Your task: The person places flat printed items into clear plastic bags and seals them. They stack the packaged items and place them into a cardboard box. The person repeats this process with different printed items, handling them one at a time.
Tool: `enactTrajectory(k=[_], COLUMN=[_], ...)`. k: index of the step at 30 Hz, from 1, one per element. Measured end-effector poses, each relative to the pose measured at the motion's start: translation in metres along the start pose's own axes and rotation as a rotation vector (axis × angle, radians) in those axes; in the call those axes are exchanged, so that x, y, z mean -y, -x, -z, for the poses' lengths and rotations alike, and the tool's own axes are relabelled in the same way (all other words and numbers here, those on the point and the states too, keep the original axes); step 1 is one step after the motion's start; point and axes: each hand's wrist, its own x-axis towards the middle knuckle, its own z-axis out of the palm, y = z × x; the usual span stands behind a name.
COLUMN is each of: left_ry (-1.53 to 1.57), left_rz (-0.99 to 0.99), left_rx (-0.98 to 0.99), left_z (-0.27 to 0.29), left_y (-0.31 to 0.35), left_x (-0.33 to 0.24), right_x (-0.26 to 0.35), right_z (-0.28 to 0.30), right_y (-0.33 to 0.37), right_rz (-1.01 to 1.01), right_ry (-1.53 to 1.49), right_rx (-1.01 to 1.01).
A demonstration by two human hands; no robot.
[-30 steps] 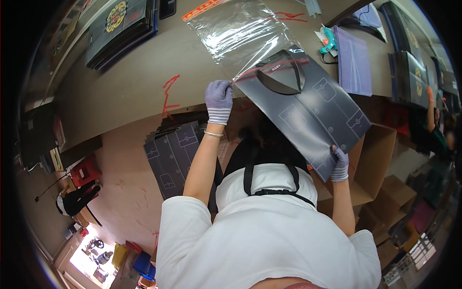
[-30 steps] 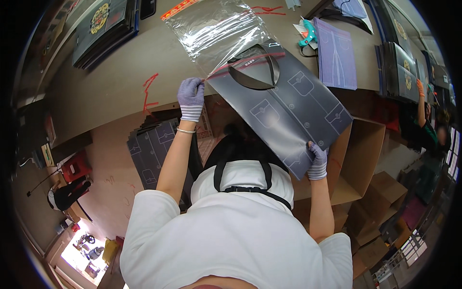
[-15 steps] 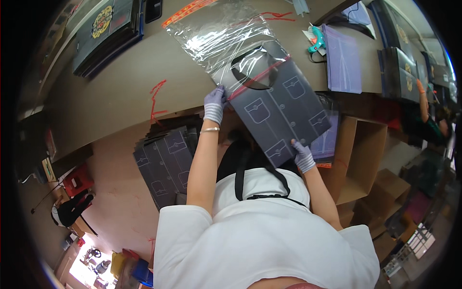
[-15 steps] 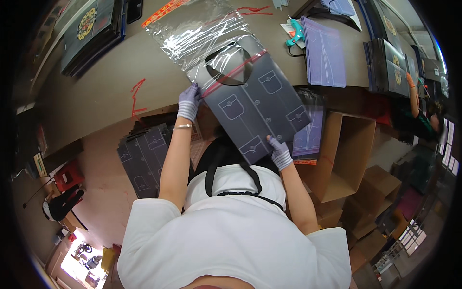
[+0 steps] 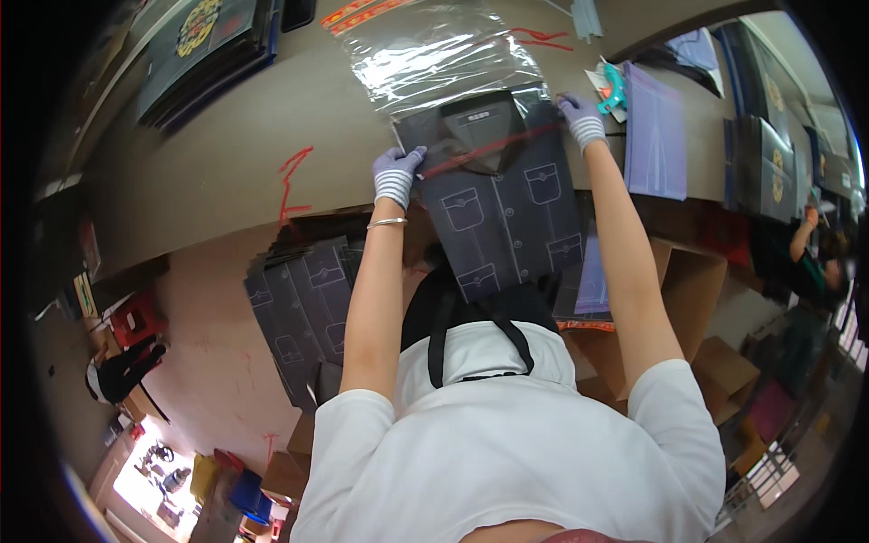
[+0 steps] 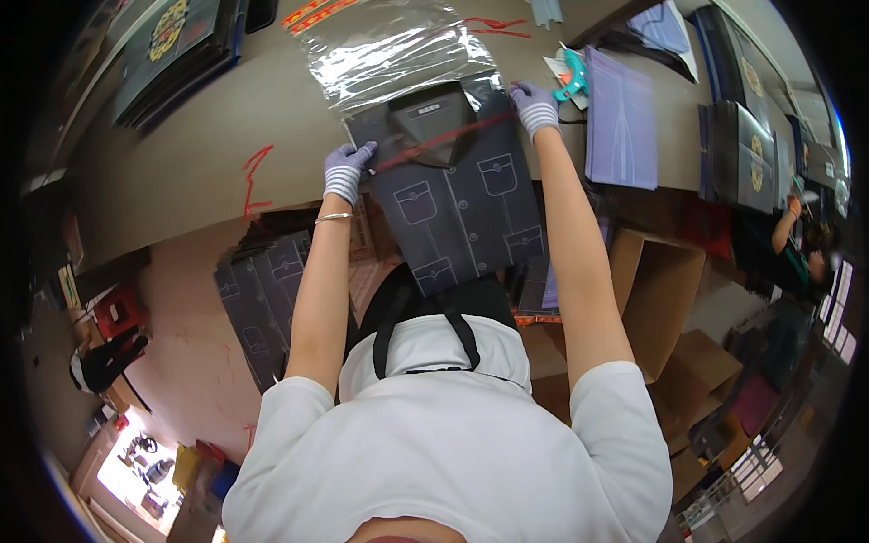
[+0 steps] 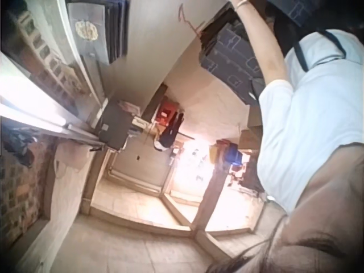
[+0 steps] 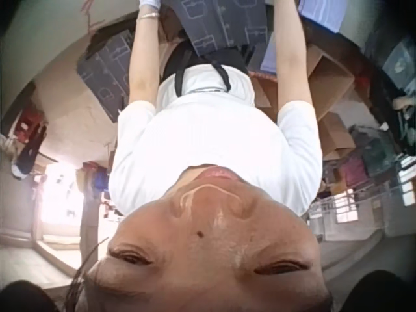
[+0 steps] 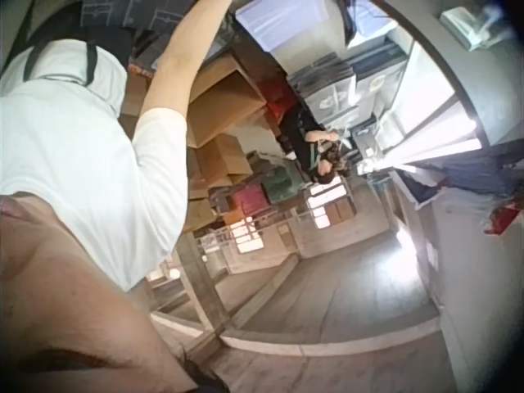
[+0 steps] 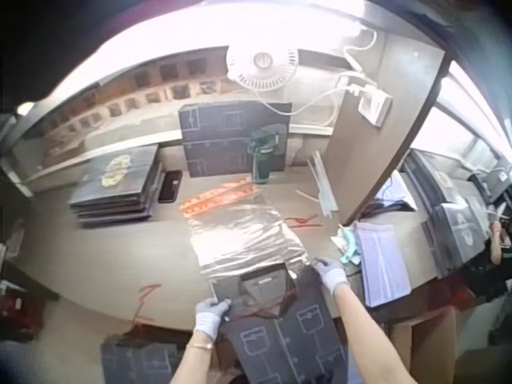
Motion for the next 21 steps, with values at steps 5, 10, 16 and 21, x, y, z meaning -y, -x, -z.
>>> enactTrajectory(k=[5,10,16,21], left_ry=[0.459,0.594,-0.03,0.22], left_rz=[0.034,0.117,-0.016,0.215], left_rx=[-0.035,0.069,0.313,0.615], left_z=[0.002,0.002,-0.003,-0.001], left_y=[0.013,0.057,0.133,0.168], left_x=[0.033,0.049,0.112,0.131], right_x=[0.016,-0.002,-0.077,-0.051], right_z=[-0.01,0.015,0.045,0.044], right_y=[0.009,0.069,0.195,0.257], right_rz=[0.02,-0.155,-0.273,-0.744], right_ry=[-0.151,-0.197,0.014,-0.77], right_rx=[0.084,0.161,0.318,0.381])
